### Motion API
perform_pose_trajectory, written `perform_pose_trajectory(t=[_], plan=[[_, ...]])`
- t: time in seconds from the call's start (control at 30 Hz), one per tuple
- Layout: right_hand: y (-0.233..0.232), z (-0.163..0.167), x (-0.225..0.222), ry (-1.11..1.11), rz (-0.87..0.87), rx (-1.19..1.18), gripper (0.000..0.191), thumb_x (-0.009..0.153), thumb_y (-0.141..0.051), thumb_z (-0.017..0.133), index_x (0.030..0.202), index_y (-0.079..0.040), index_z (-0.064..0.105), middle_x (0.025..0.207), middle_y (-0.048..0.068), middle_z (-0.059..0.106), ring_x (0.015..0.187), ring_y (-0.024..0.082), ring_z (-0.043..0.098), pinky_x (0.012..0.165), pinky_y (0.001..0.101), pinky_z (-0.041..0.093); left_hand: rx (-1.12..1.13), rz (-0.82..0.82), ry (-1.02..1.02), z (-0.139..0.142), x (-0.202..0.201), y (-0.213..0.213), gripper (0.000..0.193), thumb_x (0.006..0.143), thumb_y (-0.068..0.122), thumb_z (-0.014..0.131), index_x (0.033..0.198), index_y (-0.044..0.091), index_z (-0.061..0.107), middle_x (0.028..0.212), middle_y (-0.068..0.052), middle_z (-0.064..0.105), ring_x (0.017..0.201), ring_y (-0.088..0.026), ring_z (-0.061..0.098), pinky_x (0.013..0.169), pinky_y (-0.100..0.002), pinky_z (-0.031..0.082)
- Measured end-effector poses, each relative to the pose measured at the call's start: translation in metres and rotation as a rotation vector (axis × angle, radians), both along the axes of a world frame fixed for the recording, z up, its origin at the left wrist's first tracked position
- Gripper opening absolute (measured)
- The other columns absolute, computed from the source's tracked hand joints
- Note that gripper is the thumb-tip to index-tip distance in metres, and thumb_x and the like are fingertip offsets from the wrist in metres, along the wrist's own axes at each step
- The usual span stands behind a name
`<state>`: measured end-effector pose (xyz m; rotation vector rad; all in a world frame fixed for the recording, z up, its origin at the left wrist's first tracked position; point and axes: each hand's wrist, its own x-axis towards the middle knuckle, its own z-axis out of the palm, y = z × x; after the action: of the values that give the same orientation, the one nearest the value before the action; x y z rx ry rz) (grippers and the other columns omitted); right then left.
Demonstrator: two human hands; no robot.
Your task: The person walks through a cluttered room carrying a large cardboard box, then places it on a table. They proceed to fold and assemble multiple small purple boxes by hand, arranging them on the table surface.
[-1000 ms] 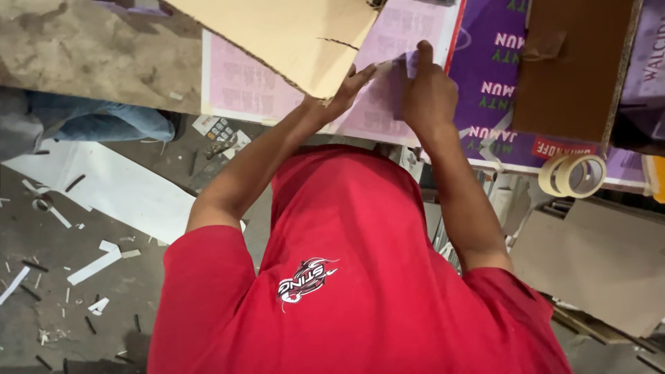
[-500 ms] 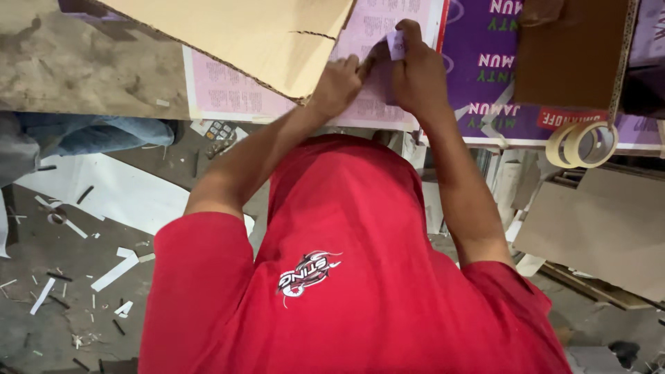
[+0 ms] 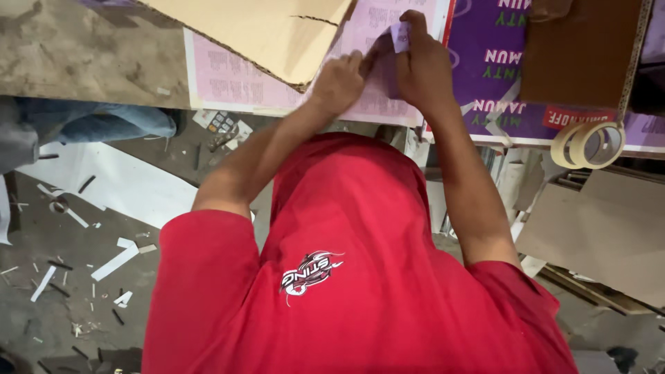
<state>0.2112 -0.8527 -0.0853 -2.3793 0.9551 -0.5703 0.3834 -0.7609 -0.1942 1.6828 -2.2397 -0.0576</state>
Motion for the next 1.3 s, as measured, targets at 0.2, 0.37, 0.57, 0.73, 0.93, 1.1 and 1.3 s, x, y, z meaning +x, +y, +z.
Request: perform_pose_trajectory(t=[0.2, 0.37, 0.57, 0.73, 0.93, 1.1, 1.3], plan=[[-0.006, 0.0, -0.014, 0.155, -0.13, 0.365, 0.049, 0.101, -0.011, 0.049, 0.15, -0.014, 0.048, 0.102, 0.027, 0.074, 0.093, 0.04, 0.076, 0.082, 0.0476, 0.057, 0.321, -0.038, 0.198, 0.033, -0.026, 0.045, 0.05, 0.087, 0.015, 0.055, 0.136, 0.009, 0.065, 0.094, -0.016, 0.071, 0.065, -0.033, 0.07, 0.049, -0.044, 0.053], [-0.016, 0.004, -0.045, -0.097, -0.203, 0.358, 0.069, 0.103, -0.021, 0.068, 0.159, -0.003, 0.033, 0.143, 0.038, 0.049, 0.122, 0.049, 0.057, 0.094, 0.0549, 0.054, 0.216, 0.153, 0.529, 0.062, 0.01, 0.064, 0.041, 0.104, 0.033, 0.065, 0.14, 0.014, 0.066, 0.09, -0.01, 0.071, 0.069, -0.029, 0.069, 0.063, -0.043, 0.054], [0.034, -0.025, -0.054, 0.017, -0.087, 0.01, 0.062, 0.082, -0.037, 0.095, 0.128, -0.005, 0.067, 0.124, 0.018, 0.07, 0.115, 0.036, 0.065, 0.114, 0.0607, 0.026, 0.095, 0.059, 0.691, 0.026, 0.04, 0.013, 0.043, 0.111, 0.017, 0.06, 0.151, 0.005, 0.054, 0.106, -0.018, 0.067, 0.088, -0.026, 0.065, 0.074, -0.037, 0.055], [0.053, -0.059, -0.047, 0.028, -0.067, 0.086, 0.026, 0.086, -0.032, 0.092, 0.095, -0.012, 0.077, 0.092, 0.001, 0.076, 0.094, 0.024, 0.071, 0.123, 0.0629, 0.014, -0.094, 0.002, 0.437, 0.015, 0.047, -0.038, 0.039, 0.105, 0.02, 0.071, 0.142, 0.009, 0.062, 0.096, -0.014, 0.068, 0.085, -0.026, 0.064, 0.076, -0.04, 0.053], [0.051, -0.077, -0.056, -0.007, -0.108, 0.111, 0.024, 0.086, -0.029, 0.091, 0.087, -0.012, 0.075, 0.086, 0.002, 0.075, 0.085, 0.024, 0.069, 0.123, 0.0591, 0.02, 0.17, -0.099, 0.307, 0.044, 0.023, -0.016, 0.04, 0.107, 0.02, 0.06, 0.147, 0.015, 0.061, 0.072, -0.011, 0.061, 0.054, -0.027, 0.056, 0.047, -0.041, 0.046], [0.047, -0.08, -0.056, -0.041, -0.105, 0.126, 0.031, 0.084, -0.032, 0.093, 0.083, -0.01, 0.071, 0.082, 0.004, 0.073, 0.081, 0.025, 0.07, 0.124, 0.0578, 0.023, 0.001, -0.13, 0.207, 0.057, 0.013, 0.038, 0.038, 0.112, 0.044, 0.05, 0.143, 0.024, 0.059, 0.078, -0.002, 0.06, 0.056, -0.017, 0.052, 0.051, -0.036, 0.047], [0.052, -0.069, -0.048, 0.015, -0.132, 0.114, 0.04, 0.077, -0.043, 0.096, 0.08, -0.012, 0.072, 0.08, 0.004, 0.073, 0.082, 0.025, 0.069, 0.122, 0.0597, 0.021, -0.111, -0.041, 0.441, 0.021, 0.048, -0.042, 0.037, 0.114, 0.032, 0.053, 0.148, 0.017, 0.056, 0.095, -0.01, 0.065, 0.076, -0.021, 0.061, 0.068, -0.034, 0.053]])
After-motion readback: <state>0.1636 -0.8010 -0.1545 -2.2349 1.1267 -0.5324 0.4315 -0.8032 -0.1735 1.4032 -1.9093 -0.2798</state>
